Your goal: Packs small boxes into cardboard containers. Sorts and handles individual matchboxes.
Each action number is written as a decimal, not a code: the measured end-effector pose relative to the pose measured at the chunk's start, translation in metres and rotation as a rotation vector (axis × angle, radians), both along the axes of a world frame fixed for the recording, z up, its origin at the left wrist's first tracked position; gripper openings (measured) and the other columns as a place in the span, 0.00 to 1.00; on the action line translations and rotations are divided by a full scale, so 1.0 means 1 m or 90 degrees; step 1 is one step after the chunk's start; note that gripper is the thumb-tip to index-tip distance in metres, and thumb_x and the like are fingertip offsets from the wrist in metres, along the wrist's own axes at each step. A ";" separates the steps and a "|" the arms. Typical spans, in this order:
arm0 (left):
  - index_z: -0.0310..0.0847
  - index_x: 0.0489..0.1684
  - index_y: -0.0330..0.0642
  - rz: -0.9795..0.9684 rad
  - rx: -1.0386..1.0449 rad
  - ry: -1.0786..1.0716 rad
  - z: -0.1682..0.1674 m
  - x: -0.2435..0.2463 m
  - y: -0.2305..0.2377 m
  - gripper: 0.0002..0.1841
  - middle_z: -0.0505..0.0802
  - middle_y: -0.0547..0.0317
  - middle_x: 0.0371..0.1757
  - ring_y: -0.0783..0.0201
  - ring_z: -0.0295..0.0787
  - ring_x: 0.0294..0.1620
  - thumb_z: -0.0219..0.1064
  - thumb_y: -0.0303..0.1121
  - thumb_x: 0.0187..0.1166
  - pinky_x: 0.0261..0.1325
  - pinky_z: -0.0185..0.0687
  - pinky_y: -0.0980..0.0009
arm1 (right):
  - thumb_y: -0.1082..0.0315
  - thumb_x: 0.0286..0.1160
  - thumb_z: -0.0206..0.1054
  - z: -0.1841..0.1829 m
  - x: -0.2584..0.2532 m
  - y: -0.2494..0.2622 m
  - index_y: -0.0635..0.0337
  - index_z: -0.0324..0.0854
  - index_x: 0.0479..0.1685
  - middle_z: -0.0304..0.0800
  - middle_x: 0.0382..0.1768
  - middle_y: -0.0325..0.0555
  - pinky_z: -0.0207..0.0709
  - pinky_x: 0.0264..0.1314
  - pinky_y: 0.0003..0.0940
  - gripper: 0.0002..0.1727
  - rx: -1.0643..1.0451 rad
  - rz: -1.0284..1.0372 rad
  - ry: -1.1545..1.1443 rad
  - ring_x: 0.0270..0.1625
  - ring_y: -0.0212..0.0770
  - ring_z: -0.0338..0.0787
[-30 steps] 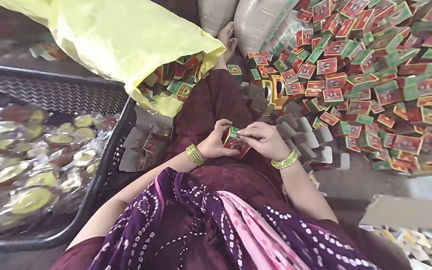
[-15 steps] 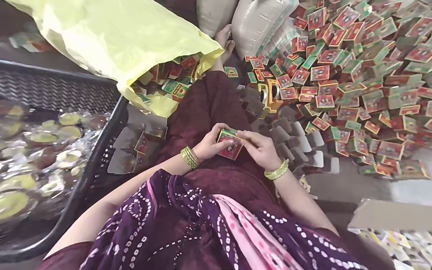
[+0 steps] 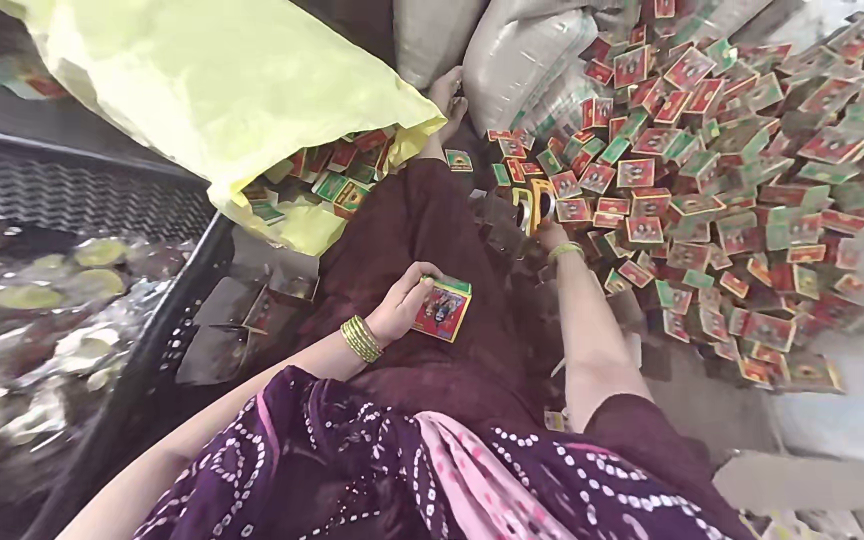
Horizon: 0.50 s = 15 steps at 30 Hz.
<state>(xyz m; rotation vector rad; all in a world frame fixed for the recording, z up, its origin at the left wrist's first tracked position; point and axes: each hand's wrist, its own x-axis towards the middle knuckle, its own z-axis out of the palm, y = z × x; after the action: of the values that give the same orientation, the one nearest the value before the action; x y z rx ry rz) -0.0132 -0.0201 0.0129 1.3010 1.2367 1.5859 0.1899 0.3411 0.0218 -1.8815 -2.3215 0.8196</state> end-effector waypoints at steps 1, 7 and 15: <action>0.74 0.64 0.37 -0.002 0.001 0.001 0.000 0.000 0.001 0.19 0.88 0.58 0.54 0.73 0.87 0.46 0.41 0.37 0.92 0.49 0.87 0.73 | 0.62 0.76 0.71 -0.005 -0.003 0.004 0.67 0.77 0.75 0.82 0.68 0.74 0.73 0.72 0.72 0.29 0.002 -0.002 -0.016 0.70 0.72 0.82; 0.72 0.66 0.37 -0.011 -0.012 0.007 0.000 -0.003 0.007 0.19 0.89 0.59 0.53 0.74 0.87 0.43 0.41 0.38 0.93 0.46 0.86 0.74 | 0.58 0.63 0.80 -0.023 -0.010 0.026 0.61 0.85 0.65 0.88 0.61 0.69 0.77 0.67 0.72 0.29 0.011 -0.047 -0.033 0.65 0.68 0.87; 0.73 0.65 0.38 -0.011 -0.006 0.012 0.000 -0.002 0.005 0.19 0.88 0.58 0.54 0.74 0.86 0.44 0.42 0.40 0.93 0.45 0.85 0.74 | 0.49 0.62 0.81 0.013 -0.001 -0.001 0.63 0.88 0.56 0.90 0.57 0.63 0.76 0.67 0.69 0.30 -0.044 -0.122 0.010 0.63 0.63 0.87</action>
<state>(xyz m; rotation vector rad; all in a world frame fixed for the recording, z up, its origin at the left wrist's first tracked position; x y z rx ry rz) -0.0156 -0.0147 0.0127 1.3200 1.2393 1.5569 0.1887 0.3404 0.0344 -2.0775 -2.0875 0.8977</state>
